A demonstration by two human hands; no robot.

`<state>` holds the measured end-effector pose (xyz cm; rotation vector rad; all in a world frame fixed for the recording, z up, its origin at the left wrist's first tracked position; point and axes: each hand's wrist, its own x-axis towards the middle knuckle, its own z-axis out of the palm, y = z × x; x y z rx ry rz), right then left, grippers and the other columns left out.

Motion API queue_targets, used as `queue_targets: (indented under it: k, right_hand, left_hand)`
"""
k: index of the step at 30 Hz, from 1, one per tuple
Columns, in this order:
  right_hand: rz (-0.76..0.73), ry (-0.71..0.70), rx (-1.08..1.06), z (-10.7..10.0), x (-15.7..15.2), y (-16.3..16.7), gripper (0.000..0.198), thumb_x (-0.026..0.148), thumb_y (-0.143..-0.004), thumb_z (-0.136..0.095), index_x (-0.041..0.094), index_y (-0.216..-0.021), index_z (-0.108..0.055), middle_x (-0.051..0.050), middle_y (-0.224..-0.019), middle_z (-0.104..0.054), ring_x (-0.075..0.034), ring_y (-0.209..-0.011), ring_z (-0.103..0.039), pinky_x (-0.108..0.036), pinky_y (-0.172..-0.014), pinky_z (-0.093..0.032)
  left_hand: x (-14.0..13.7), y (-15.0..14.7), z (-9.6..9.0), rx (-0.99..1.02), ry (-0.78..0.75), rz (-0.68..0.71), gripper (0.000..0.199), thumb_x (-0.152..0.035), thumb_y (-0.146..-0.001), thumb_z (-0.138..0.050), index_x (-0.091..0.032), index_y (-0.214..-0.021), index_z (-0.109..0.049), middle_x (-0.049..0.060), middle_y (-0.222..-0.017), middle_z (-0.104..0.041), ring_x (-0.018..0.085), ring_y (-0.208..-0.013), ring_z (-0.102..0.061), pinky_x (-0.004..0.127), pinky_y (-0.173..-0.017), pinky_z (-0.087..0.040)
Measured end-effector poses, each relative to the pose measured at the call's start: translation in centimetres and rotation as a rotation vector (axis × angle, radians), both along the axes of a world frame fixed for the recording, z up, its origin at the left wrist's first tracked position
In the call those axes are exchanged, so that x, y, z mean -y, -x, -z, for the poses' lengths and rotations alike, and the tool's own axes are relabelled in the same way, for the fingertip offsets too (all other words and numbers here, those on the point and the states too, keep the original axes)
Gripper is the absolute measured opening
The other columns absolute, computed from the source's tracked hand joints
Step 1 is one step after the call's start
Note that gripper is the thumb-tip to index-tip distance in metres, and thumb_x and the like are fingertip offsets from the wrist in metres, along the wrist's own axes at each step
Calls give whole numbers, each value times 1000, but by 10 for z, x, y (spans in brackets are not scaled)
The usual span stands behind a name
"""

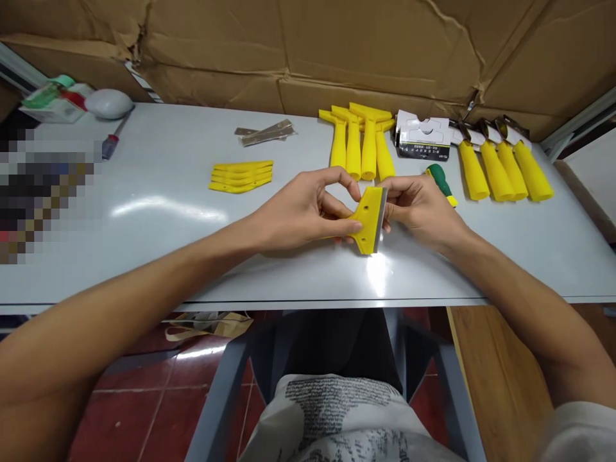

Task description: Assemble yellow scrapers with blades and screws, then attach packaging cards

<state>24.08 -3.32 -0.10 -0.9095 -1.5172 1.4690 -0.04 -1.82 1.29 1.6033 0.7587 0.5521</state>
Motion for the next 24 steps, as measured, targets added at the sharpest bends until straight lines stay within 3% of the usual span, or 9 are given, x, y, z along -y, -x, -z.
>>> queue_targets:
  k: [13, 20, 24]
  right_hand:
    - [20, 8, -74, 1, 0, -3, 48, 40, -71, -108, 20, -100, -75, 1, -81, -80, -11, -64, -68, -22, -51, -52]
    - [48, -80, 3, -4, -1, -11, 38, 46, -91, -95, 23, -116, -78, 1, -81, -75, -11, -68, -68, -23, -54, -56]
    - [96, -162, 54, -9, 0, -11, 37, 51, -95, -90, 24, -118, -78, -2, -92, -79, -16, -77, -74, -28, -57, -59]
  left_hand:
    - [1, 0, 3, 11, 8, 21, 37, -31, -88, -88, -26, -108, -57, 0, -85, -86, 21, -68, -85, 30, -66, -69]
    - [-2, 1, 1, 44, -5, -5, 39, -29, -86, -89, -26, -106, -56, 1, -83, -85, 20, -68, -83, 29, -66, -66]
    - [-4, 1, 2, 58, -42, -38, 38, -27, -87, -87, -26, -110, -58, 0, -83, -84, 20, -72, -84, 30, -69, -66]
